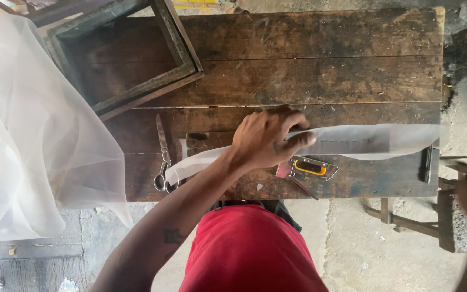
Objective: The person folds a white translucent fabric strip on a wooden workbench and uses a handheld stapler to attach it to a wooden frame. The person repeatedly folds the fabric and staples it along the edge.
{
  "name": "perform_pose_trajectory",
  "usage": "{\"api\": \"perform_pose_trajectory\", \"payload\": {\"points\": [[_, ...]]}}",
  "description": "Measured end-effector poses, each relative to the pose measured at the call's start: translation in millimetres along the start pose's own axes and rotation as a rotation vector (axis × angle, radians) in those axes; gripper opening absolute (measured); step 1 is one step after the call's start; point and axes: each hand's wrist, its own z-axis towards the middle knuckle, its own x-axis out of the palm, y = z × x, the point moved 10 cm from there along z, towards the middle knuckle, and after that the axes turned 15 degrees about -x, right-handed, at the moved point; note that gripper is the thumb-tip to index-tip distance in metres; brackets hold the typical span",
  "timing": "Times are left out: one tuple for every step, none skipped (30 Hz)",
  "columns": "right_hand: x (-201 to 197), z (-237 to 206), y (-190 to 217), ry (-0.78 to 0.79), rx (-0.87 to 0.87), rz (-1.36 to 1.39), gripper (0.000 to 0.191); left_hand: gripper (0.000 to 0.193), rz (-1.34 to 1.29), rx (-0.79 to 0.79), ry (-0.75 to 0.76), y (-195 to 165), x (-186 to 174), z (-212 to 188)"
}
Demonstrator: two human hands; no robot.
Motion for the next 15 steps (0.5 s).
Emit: {"api": "perform_pose_trajectory", "payload": {"points": [[19.5, -11.4, -23.9, 0.045, 0.080, -0.057, 0.065, 0.030, 0.000, 0.022, -0.003, -4.1, -2.6, -0.6], [44.3, -25.8, -45.5, 0.138, 0.171, -0.156, 0.070, 0.033, 0.002, 0.039, -0.008, -7.0, -5.7, -1.8], [74.5, -41.4, -62.4, 0.256, 0.255, -0.266, 0.076, 0.032, 0.006, 0.048, -0.011, -9.4, -8.0, -2.9], [105.5, -58.1, -74.2, 0.378, 0.337, -0.394, 0.077, 0.031, 0.014, 0.059, -0.014, -10.7, -11.1, -2.3], [134.5, -60.4, -57.8, 0.402, 0.131, -0.472, 0.083, 0.030, 0.025, 0.075, -0.020, -12.8, -13.5, -1.5], [170.6, -87.9, -77.0, 0.373, 0.492, 0.092, 0.098, 0.030, 0.034, 0.083, -0.024, -14.6, -14.4, -1.2], [184.6, -86.7, -70.9, 0.459, 0.395, -0.123, 0.095, 0.030, 0.042, 0.093, -0.026, -17.0, -14.0, -0.7], [197.8, -86.3, -62.5, 0.542, 0.294, -0.338, 0.093, 0.030, 0.048, 0.101, -0.025, -19.5, -12.3, -0.4], [203.3, -85.3, -57.3, 0.488, 0.287, -0.356, 0.098, 0.027, 0.080, 0.058, 0.009, -16.9, -6.5, 1.9], [205.9, -84.0, -50.5, 0.432, 0.281, -0.375, 0.104, 0.025, 0.110, 0.016, 0.044, -14.1, -0.6, 4.1], [205.7, -81.8, -45.6, 0.378, 0.277, -0.395, 0.110, 0.023, 0.138, -0.026, 0.079, -10.7, 4.9, 5.5], [206.8, -79.4, -46.3, 0.375, 0.284, -0.384, 0.103, 0.024, 0.122, -0.024, 0.054, -11.4, 2.9, 5.7], [206.2, -74.8, -48.2, 0.371, 0.292, -0.373, 0.096, 0.026, 0.106, -0.020, 0.029, -11.7, 0.2, 6.5], [205.4, -73.1, -50.3, 0.367, 0.301, -0.365, 0.090, 0.028, 0.088, -0.017, 0.004, -12.0, -2.2, 6.9], [204.4, -70.6, -50.1, 0.351, 0.280, -0.331, 0.095, 0.030, 0.093, -0.030, 0.027, -10.3, 0.4, 7.5]]}}
